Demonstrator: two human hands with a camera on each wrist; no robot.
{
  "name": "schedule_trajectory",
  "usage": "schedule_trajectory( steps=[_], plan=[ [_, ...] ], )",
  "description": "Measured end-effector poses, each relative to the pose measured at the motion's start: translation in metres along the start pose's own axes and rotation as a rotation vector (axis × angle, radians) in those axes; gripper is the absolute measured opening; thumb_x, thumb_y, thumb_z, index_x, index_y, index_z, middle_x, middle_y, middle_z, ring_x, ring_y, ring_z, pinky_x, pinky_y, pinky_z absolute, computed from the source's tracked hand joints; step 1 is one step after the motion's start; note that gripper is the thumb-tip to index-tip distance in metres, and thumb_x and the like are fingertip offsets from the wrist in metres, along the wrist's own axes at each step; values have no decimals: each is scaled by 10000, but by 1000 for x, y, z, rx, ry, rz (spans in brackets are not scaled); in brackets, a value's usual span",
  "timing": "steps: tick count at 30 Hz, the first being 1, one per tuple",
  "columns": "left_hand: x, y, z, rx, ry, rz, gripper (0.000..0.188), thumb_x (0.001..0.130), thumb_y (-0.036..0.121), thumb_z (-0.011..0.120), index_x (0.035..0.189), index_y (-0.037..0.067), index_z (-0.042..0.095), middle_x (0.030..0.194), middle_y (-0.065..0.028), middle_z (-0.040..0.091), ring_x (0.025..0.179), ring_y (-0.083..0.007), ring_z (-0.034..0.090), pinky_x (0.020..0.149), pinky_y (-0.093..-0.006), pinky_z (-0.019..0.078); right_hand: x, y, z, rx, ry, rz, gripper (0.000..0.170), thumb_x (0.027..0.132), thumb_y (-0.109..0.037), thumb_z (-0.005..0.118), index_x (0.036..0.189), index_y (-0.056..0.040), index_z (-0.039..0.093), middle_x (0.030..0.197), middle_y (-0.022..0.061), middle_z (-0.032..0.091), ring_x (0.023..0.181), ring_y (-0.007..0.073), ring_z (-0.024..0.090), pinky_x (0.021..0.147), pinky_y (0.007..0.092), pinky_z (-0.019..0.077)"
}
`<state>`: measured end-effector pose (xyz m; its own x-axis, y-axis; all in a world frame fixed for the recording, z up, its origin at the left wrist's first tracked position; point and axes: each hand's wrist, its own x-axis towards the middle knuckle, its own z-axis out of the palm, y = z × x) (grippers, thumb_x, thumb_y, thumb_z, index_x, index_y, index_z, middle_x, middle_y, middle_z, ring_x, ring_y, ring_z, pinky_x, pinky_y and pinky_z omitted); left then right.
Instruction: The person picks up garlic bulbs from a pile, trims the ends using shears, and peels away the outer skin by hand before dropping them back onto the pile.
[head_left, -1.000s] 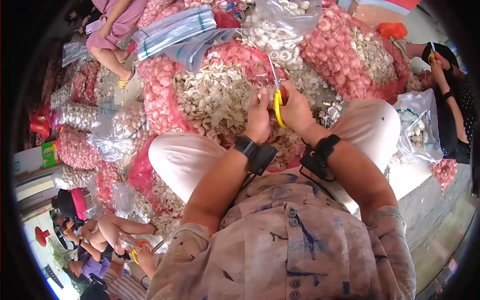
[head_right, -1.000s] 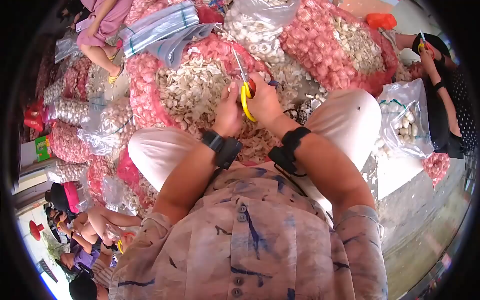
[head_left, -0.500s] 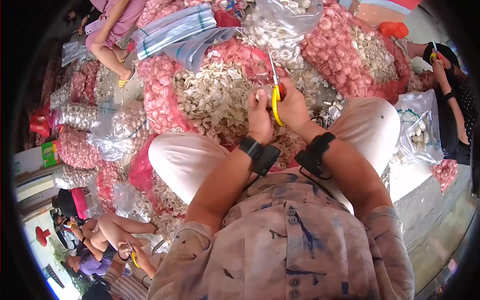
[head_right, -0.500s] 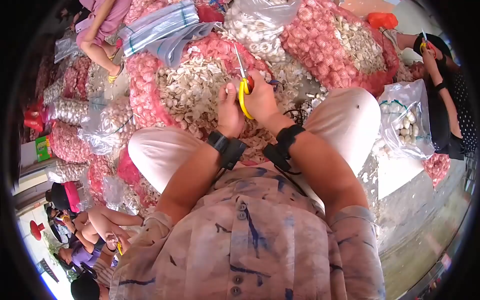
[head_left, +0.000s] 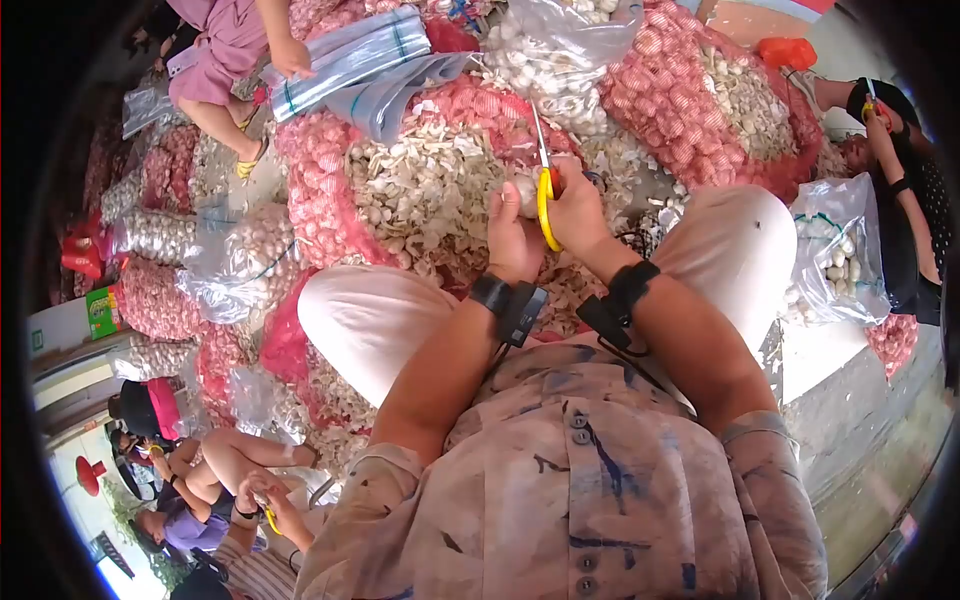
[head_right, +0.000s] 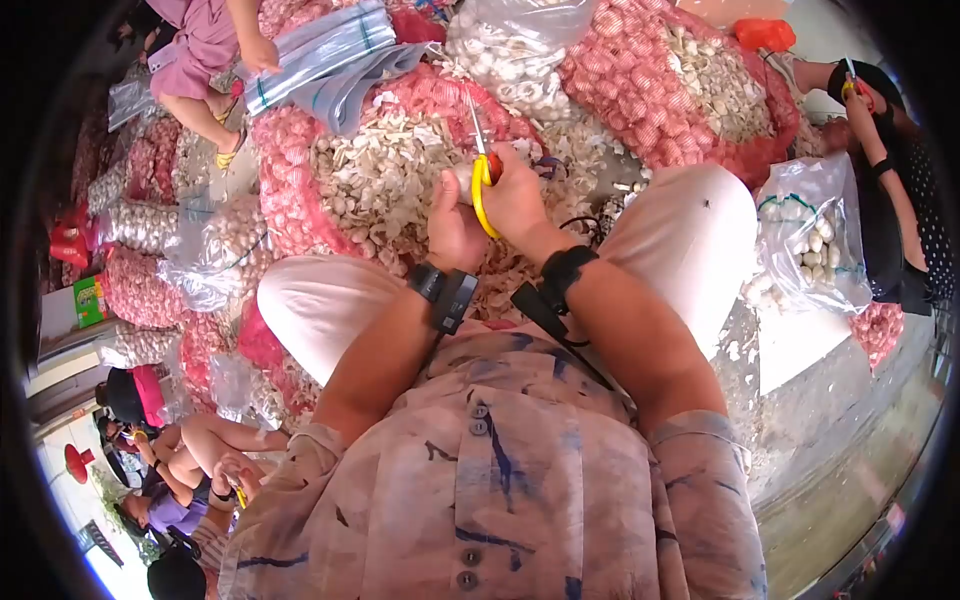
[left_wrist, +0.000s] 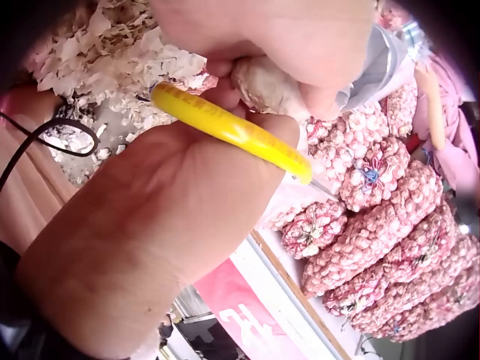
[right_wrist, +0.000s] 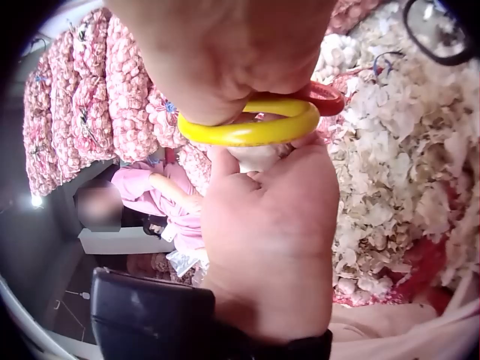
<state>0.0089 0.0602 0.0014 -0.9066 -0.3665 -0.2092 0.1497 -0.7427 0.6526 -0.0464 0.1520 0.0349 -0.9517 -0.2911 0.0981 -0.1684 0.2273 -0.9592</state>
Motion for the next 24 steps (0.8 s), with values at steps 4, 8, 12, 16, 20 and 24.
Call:
schedule_trajectory(
  steps=[4, 8, 12, 16, 20, 24],
  plan=[
    [5, 13, -17, -163, 82, -85, 370, 1010, 410, 499, 1208, 100, 540, 1187, -75, 613, 1147, -228, 553, 1007, -420, 410, 19, 22, -12, 417, -144, 455, 362, 859, -46, 680, 1169, -68, 494, 790, 50, 586, 696, 157, 597, 621, 279, 512],
    [-1, 31, -15, 47, -18, 42, 374, 1003, 415, 517, 1188, 92, 544, 1135, -49, 611, 1065, -198, 564, 920, -386, 432, 16, 10, -11, 386, -220, 281, 346, 836, -124, 736, 1100, -7, 545, 823, 48, 602, 689, 136, 562, 607, 295, 469],
    [-3, 26, -10, 83, -48, 70, 359, 1007, 389, 522, 1207, 91, 533, 1137, -52, 606, 1049, -191, 567, 939, -391, 442, 4, 4, -2, 168, -192, 156, 339, 804, -115, 744, 1077, -21, 567, 806, 90, 616, 730, 186, 585, 689, 340, 482],
    [-1, 23, -6, 55, -14, 35, 347, 1013, 367, 517, 1218, 88, 539, 1145, -52, 606, 1052, -189, 566, 972, -409, 435, 7, 1, -1, 198, -215, 122, 312, 789, -52, 703, 1071, -25, 571, 803, 108, 618, 737, 199, 589, 691, 350, 481],
    [-1, 22, -10, -16, 50, -57, 348, 1019, 358, 509, 1234, 88, 554, 1157, -48, 608, 1052, -186, 567, 951, -400, 444, 5, 0, 0, 202, -213, 104, 317, 780, -9, 668, 1083, -22, 574, 802, 120, 619, 732, 200, 587, 685, 344, 479],
    [1, 25, -12, 97, -39, -80, 372, 1025, 378, 487, 1238, 82, 560, 1146, -44, 622, 1025, -185, 585, 896, -379, 459, 7, 5, -2, 210, -247, 94, 327, 780, -19, 688, 1092, -26, 588, 811, 109, 636, 734, 181, 594, 684, 333, 482]
  ],
)
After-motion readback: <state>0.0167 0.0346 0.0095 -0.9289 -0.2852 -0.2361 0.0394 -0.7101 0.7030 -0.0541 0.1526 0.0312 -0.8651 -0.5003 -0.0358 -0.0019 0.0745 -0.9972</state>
